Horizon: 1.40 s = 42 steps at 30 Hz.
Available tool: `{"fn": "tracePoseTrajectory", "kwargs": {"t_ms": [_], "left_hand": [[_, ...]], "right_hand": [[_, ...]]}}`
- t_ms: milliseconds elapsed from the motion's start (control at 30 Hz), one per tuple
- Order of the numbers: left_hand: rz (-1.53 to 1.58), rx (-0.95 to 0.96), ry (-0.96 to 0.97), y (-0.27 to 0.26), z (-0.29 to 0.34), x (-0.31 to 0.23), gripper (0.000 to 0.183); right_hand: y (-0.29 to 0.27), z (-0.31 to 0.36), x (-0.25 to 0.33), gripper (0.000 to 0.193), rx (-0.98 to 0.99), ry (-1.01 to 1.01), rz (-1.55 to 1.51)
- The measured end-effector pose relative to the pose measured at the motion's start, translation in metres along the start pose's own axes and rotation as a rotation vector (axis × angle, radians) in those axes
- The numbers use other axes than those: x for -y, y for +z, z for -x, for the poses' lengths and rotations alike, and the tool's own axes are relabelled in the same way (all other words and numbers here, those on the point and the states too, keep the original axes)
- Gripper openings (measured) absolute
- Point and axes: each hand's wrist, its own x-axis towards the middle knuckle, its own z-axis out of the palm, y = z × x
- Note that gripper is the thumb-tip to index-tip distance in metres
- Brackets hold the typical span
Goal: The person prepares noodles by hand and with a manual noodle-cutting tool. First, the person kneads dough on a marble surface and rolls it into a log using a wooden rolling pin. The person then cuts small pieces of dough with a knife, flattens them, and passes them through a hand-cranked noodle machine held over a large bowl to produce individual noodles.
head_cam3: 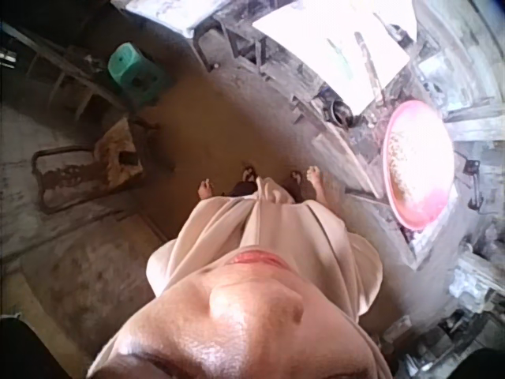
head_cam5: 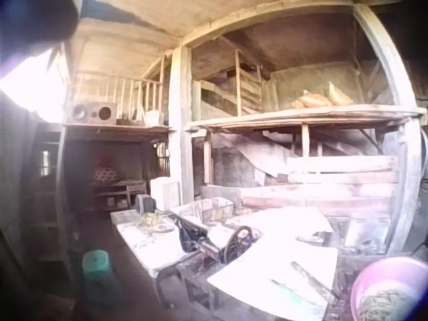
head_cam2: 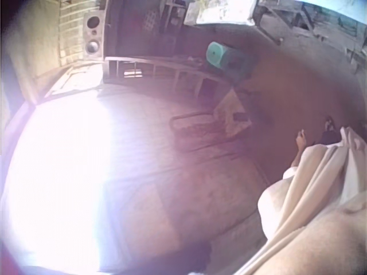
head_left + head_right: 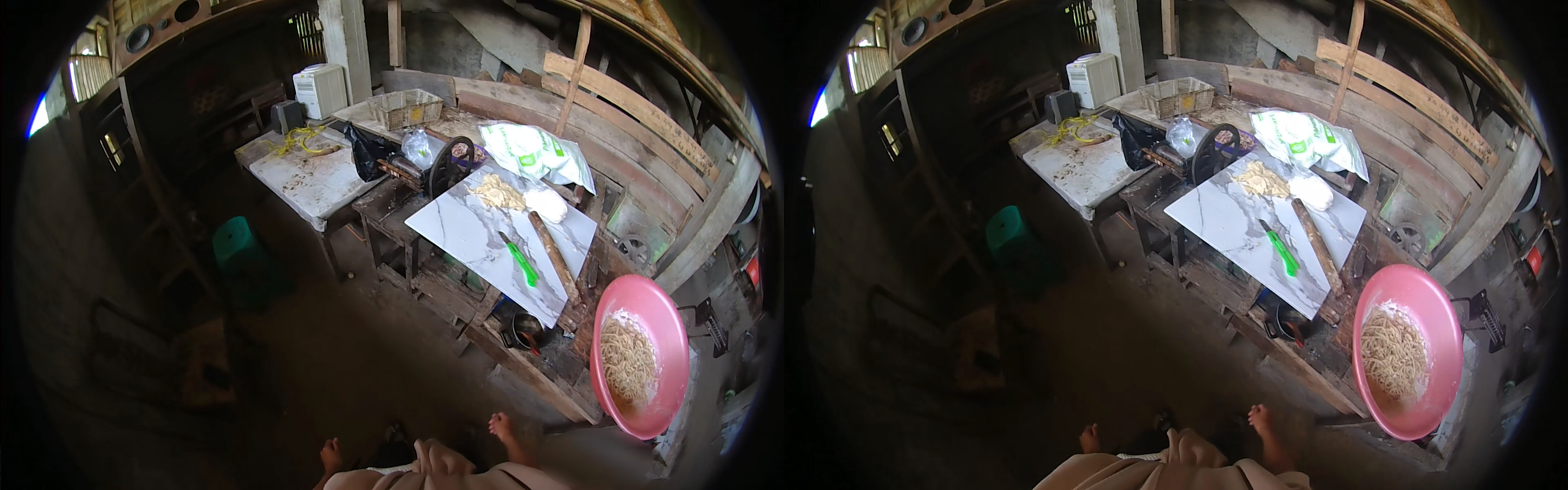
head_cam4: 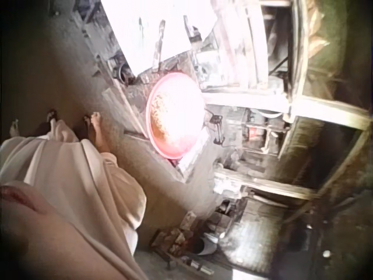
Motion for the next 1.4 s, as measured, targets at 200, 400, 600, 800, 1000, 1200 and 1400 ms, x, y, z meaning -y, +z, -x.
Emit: {"fn": "tracePoseTrajectory", "kwargs": {"t_ms": [200,400,600,800,1000,1200,1400], "left_hand": [[0.064,0.180,0.048,0.011,-0.062,-0.019,0.040],[0.039,0.349,0.233,0.024,-0.135,-0.075,0.033],[-0.004,0.325,0.280,0.016,-0.225,-0.149,0.031],[0.520,0.244,0.497,-0.012,-0.314,-0.319,0.023],[0.791,0.550,0.826,-0.008,-0.327,-0.545,0.021],[0.763,0.988,0.997,0.063,-0.342,-0.691,0.020],[0.699,0.969,1.118,0.141,-0.358,-0.778,0.038]], "right_hand": [[0.023,0.015,-0.044,0.019,0.228,0.333,0.569],[0.052,-0.035,-0.009,0.016,0.191,0.419,0.501],[0.131,-0.136,0.075,0.013,0.189,0.123,0.323],[0.229,-0.161,0.343,0.009,0.449,-0.738,0.004],[0.160,-0.132,0.558,0.012,0.141,-0.942,0.073],[0.066,-0.203,0.622,0.010,-0.412,-0.934,0.265],[0.030,-0.319,0.643,0.035,-0.690,-0.869,0.674]]}}
